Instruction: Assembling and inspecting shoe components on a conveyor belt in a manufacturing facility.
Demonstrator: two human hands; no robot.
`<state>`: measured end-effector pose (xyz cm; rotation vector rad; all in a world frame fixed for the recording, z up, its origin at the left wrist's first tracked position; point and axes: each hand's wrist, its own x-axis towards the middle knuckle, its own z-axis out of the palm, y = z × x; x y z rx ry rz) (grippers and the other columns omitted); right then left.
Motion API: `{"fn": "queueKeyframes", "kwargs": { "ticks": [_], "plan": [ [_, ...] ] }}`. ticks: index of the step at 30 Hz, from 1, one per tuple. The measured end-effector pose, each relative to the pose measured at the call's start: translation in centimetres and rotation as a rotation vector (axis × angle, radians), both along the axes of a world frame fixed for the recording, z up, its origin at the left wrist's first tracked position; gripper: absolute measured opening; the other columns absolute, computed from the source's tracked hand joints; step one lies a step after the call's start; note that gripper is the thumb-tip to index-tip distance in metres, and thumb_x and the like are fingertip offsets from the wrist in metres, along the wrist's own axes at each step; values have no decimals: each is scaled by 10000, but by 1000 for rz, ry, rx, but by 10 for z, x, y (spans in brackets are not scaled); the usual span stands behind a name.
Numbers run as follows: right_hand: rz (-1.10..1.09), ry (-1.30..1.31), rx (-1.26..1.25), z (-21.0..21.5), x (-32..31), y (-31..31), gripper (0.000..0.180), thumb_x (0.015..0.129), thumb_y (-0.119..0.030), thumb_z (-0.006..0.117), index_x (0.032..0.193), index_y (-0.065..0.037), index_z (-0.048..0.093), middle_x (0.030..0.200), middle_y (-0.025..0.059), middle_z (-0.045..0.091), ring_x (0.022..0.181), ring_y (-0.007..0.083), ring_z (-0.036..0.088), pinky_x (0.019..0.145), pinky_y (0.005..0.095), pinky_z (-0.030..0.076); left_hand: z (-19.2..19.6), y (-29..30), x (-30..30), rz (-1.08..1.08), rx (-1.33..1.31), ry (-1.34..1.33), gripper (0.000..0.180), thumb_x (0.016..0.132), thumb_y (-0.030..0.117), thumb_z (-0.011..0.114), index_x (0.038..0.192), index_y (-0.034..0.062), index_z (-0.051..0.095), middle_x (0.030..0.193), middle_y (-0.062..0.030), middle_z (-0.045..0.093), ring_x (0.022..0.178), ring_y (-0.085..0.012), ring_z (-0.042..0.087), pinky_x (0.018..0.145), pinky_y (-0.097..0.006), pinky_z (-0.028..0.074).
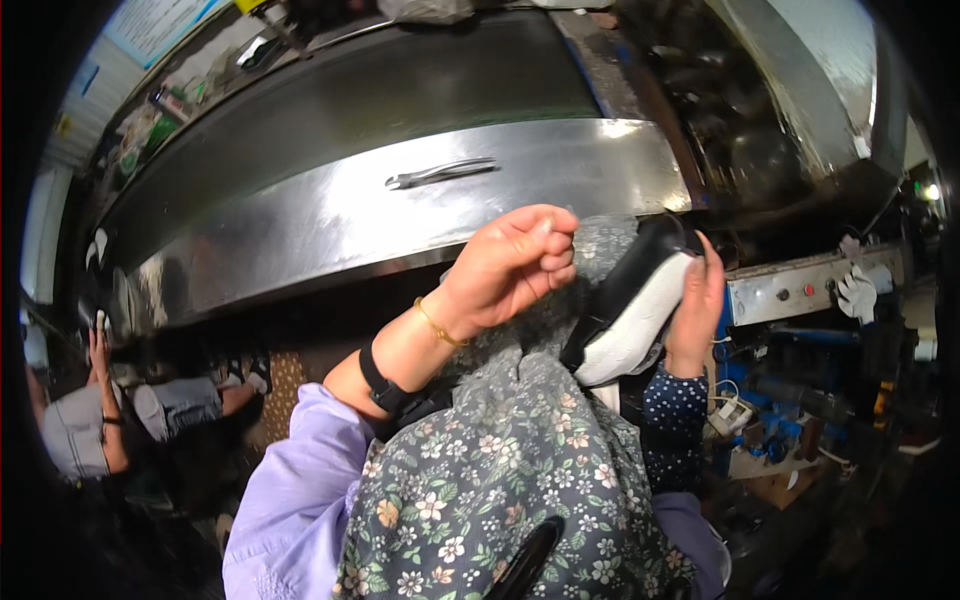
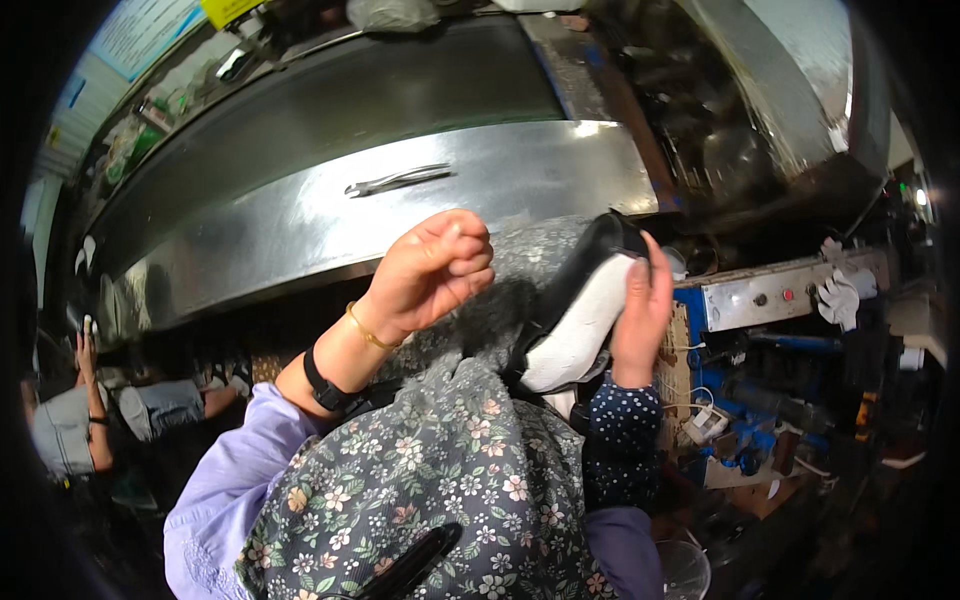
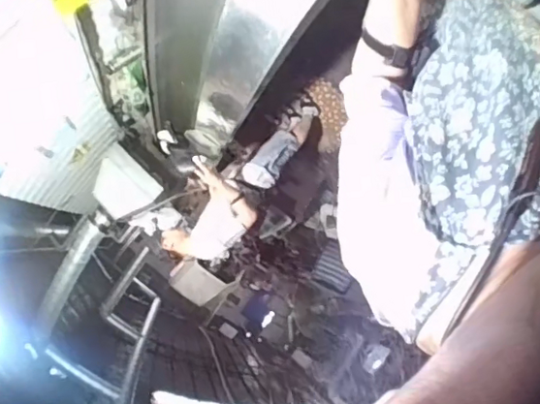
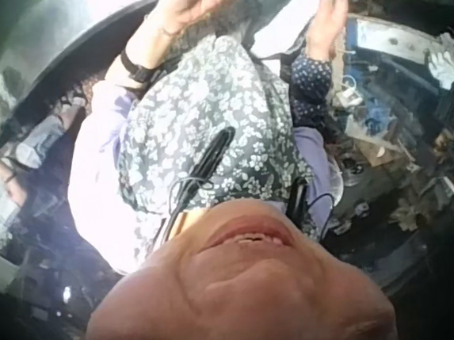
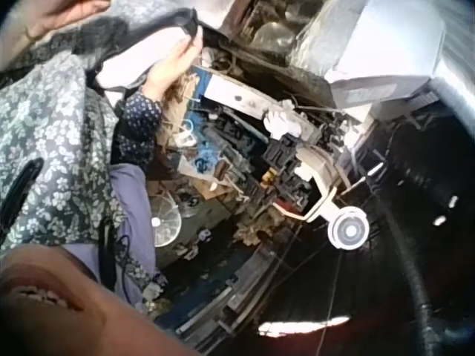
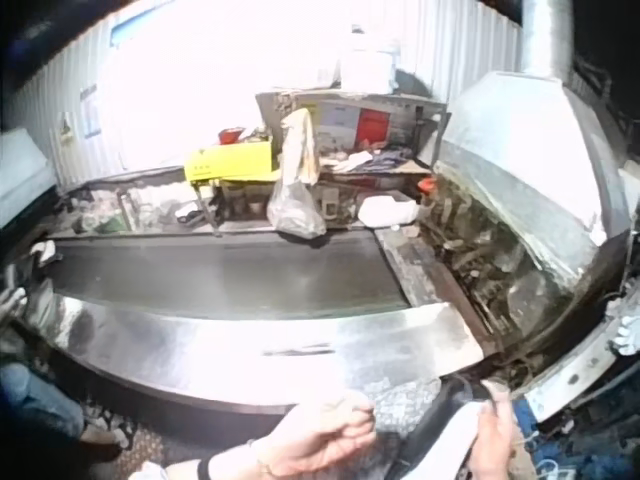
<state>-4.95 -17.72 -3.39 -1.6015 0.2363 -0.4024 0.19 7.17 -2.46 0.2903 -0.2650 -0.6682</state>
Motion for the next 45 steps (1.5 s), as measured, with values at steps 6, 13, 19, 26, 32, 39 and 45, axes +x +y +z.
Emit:
{"fn": "queueKeyframes", "kwargs": {
  "ticks": [6,13,19,26,32,39,45],
  "plan": [
    [67,46,-468,-26,-46,27,448,975,-119,551,1377,44,441,1181,168,655,1060,207,626,918,330,477,-19,-71,35,523,1034,-1084,876,788,300,798,1479,33,331,1468,-161,406,1377,-262,366,1138,-356,281],
    [-3,142,139,-26,-63,-8,289,1003,-175,547,1101,84,628,927,-9,642,847,54,547,776,219,465,-8,-86,48,58,792,-667,553,983,176,569,1477,69,346,1409,-73,476,1248,-155,457,1065,-297,366],
    [124,423,686,-91,-48,15,555,1037,-465,368,1219,18,573,1258,124,600,1158,200,552,996,298,418,-54,-65,12,149,1049,-621,507,879,132,721,1311,42,471,1083,-39,610,992,-115,569,878,-255,475],
    [272,233,-835,-38,-43,18,373,1015,-236,403,1113,83,570,1061,196,666,924,336,661,829,388,523,-69,-70,14,313,1149,-810,486,880,103,710,1292,10,470,1086,-56,600,972,-119,564,863,-246,469],
    [195,367,-1092,-15,-23,30,325,966,-183,481,1144,71,580,938,218,673,830,357,655,783,414,528,-69,-78,30,243,1208,-734,506,875,122,726,1278,-24,457,1078,-87,607,971,-120,575,824,-241,484],
    [251,478,-37,-59,-101,18,628,1038,-414,407,1406,93,371,1441,268,420,1384,298,369,1139,358,281,-61,-76,21,184,1187,-729,560,878,159,730,1316,-25,433,1127,-93,595,996,-141,578,870,-258,486],
    [149,275,4,-75,-83,28,582,1034,-370,447,1374,100,404,1299,251,563,1228,277,536,1040,330,401,-60,-57,21,-8,456,-70,549,1016,346,456,1446,11,381,1415,-114,475,1266,-220,476,1097,-346,342]
  ]
}}
